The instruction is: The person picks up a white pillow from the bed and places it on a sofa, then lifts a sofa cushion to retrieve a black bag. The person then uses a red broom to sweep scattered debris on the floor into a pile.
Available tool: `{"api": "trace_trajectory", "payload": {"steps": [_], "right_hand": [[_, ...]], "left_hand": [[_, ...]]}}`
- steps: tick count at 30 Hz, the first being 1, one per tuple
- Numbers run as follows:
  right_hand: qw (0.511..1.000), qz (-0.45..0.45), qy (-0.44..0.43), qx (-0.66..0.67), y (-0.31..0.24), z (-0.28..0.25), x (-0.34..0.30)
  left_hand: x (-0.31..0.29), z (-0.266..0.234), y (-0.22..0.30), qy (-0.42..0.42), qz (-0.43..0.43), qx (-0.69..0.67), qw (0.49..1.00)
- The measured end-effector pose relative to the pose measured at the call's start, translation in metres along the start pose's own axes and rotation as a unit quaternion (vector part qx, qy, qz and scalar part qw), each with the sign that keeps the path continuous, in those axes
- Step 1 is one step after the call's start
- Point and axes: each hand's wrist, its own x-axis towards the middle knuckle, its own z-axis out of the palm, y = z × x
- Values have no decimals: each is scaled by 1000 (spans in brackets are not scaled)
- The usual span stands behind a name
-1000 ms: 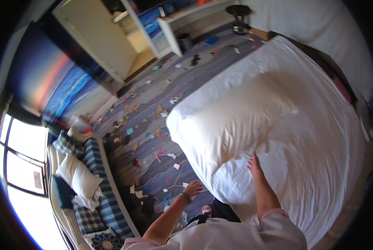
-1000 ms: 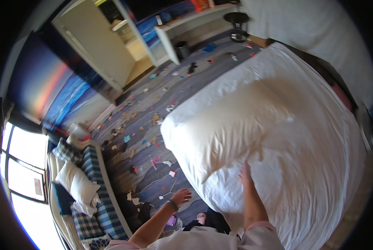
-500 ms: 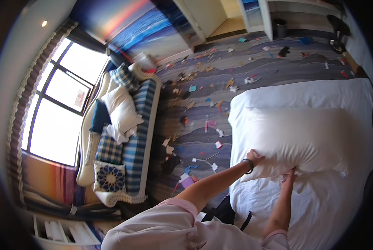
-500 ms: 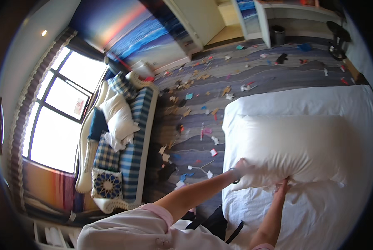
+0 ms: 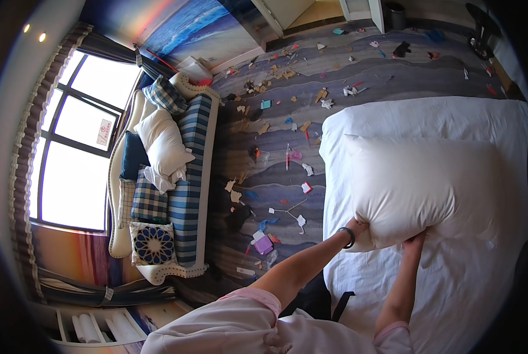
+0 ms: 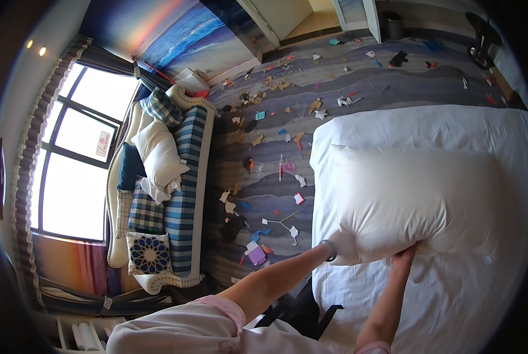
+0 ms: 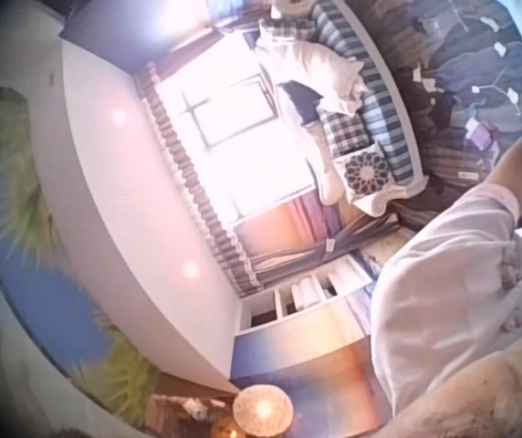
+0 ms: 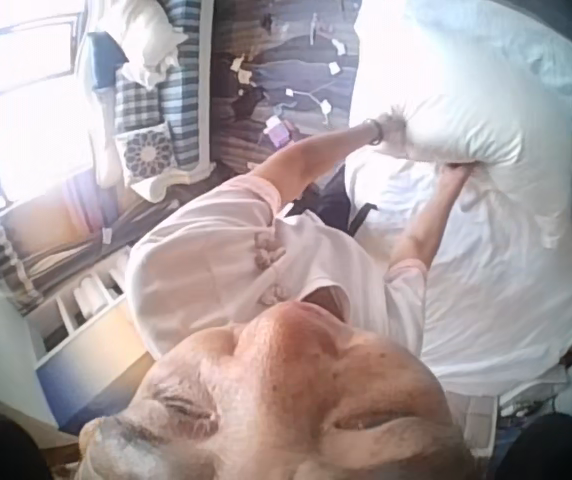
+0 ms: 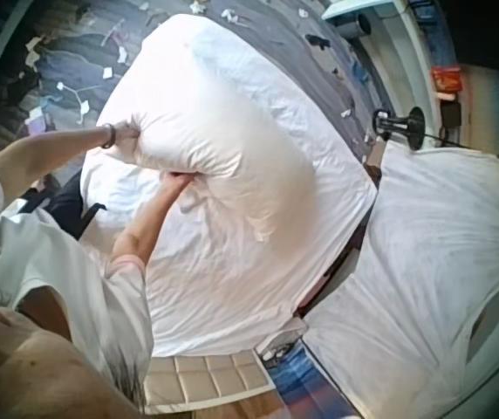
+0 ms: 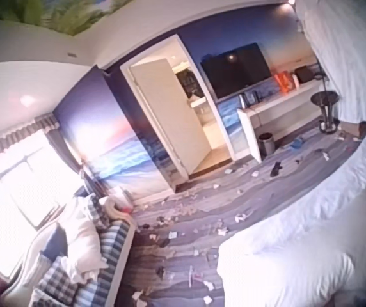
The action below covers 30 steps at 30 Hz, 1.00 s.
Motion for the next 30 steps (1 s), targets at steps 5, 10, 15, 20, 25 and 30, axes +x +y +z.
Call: {"api": "trace_trajectory", "payload": {"steps": [5,10,15,20,25,30], "right_hand": [[1000,25,-7,-11,-6,13,-11],[997,-34,5,-67,-12,-28,-15],[986,-67,15,-152,-9,-8,-86],[975,-57,31,-211,-5,-6,-161],[956,-74,91,-270,50,69,-247],[949,-28,23,-313,103,101,-292]], "left_hand": [[-38,-4,20,-40,1,-16,999],[-75,3,18,-53,70,-55,995],[-160,-29,55,-122,-64,-194,971],[-227,-36,41,-182,-23,-122,975],[-278,-62,-47,-101,364,173,910],[-335,-134,-87,-95,320,246,910]]}}
